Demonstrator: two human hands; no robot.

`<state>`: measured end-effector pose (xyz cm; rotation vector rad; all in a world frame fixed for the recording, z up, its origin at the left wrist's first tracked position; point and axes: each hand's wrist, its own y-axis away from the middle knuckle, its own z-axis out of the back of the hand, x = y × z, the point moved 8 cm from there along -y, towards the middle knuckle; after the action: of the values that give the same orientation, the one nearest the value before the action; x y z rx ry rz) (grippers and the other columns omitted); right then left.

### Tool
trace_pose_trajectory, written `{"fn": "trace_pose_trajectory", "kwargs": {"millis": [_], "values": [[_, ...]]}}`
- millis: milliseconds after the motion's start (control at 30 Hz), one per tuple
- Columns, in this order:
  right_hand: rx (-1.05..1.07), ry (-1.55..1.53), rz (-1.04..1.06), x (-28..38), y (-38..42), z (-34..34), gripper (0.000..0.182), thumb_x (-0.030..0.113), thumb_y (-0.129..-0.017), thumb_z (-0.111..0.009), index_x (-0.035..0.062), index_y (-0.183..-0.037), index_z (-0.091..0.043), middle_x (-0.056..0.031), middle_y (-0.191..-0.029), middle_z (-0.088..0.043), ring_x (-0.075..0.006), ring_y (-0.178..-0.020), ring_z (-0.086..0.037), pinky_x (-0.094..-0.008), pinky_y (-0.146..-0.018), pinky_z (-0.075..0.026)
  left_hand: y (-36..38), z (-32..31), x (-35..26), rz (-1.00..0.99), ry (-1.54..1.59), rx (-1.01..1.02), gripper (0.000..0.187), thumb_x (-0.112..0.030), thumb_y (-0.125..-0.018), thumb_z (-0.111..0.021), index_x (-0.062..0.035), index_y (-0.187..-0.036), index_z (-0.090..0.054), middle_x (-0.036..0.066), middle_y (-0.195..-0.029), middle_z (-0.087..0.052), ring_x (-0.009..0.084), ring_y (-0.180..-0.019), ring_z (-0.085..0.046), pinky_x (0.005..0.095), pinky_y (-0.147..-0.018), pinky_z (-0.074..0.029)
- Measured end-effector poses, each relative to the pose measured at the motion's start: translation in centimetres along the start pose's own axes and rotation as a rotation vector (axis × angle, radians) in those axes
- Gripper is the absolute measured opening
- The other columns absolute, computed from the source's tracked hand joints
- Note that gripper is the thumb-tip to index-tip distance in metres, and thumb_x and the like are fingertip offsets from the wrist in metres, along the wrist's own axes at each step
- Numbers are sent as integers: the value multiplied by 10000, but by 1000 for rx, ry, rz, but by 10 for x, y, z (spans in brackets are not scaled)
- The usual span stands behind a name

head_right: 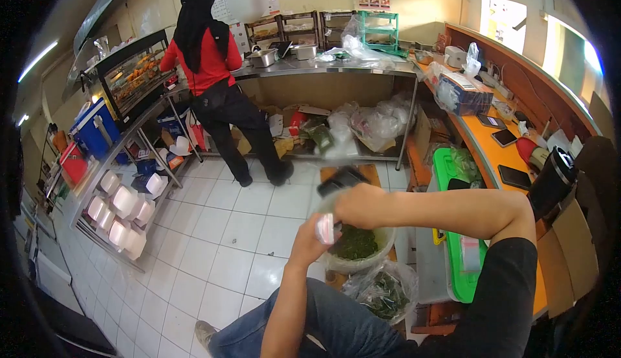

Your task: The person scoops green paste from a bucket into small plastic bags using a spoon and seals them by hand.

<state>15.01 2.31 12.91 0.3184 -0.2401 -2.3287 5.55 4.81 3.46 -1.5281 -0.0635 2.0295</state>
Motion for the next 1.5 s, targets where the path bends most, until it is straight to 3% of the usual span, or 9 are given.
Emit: {"fn": "trace_pose_trajectory", "kwargs": {"millis": [133,233,433,867,933,967,1267,1333,1500], "values": [[-73,150,16,12,15,10,179,89,-824,-581,80,-994,-637,-66,-993,-575,-285,-841,-685,-397,-691,-570,2,4,3,15,221,-35,363,-130,-754,-819,-39,-1009,-576,81,-957,-712,199,-870,-687,318,-788,-527],[-79,213,-8,18,26,16,166,106,-819,-585,85,-977,-630,-53,-974,-562,-249,-869,-670,-377,-683,-564,3,6,-5,13,210,-21,395,-118,-745,-832,-38,-1038,-579,56,-967,-708,149,-898,-665,301,-812,-516],[-343,308,115,25,41,32,127,163,-812,-585,101,-910,-638,-37,-922,-552,-189,-891,-624,-329,-657,-536,6,8,-8,77,277,-10,472,-163,-741,-851,-27,-1097,-572,64,-1009,-680,140,-914,-638,297,-832,-506],[-392,326,57,24,51,41,107,163,-803,-577,98,-870,-628,-13,-904,-559,-171,-865,-610,-302,-673,-514,8,13,-12,72,307,-64,488,-181,-719,-870,-24,-1088,-590,57,-956,-671,144,-864,-625,285,-787,-500],[-308,310,18,17,49,35,244,155,-823,-578,104,-1052,-644,-7,-920,-562,-164,-882,-613,-308,-711,-518,7,10,-5,99,313,-51,482,-179,-721,-868,-20,-1079,-588,63,-956,-671,143,-866,-630,283,-783,-500],[-308,309,18,16,49,35,244,155,-823,-578,104,-1052,-644,-7,-920,-562,-164,-882,-613,-308,-711,-518,8,10,-4,100,313,-50,482,-179,-721,-868,-20,-1079,-588,63,-956,-671,143,-866,-630,283,-783,-500],[-384,153,-55,-1,57,36,192,170,-816,-617,113,-993,-666,-28,-864,-595,-212,-817,-647,-356,-709,-519,7,17,-14,114,169,-52,465,-210,-764,-846,-10,-1071,-560,68,-961,-672,138,-886,-635,288,-804,-507],[-397,-8,-192,-15,64,41,134,189,-810,-624,94,-902,-646,-65,-879,-625,-288,-797,-654,-416,-697,-529,7,17,-10,106,179,-66,441,-207,-774,-839,-13,-1061,-566,69,-971,-683,136,-886,-645,285,-805,-510],[-376,-212,-365,-50,83,22,158,175,-818,-602,93,-943,-654,-87,-952,-659,-329,-816,-654,-443,-696,-527,7,16,0,95,323,-118,372,-185,-771,-831,-25,-1007,-591,83,-998,-702,157,-889,-653,294,-788,-507]]}}
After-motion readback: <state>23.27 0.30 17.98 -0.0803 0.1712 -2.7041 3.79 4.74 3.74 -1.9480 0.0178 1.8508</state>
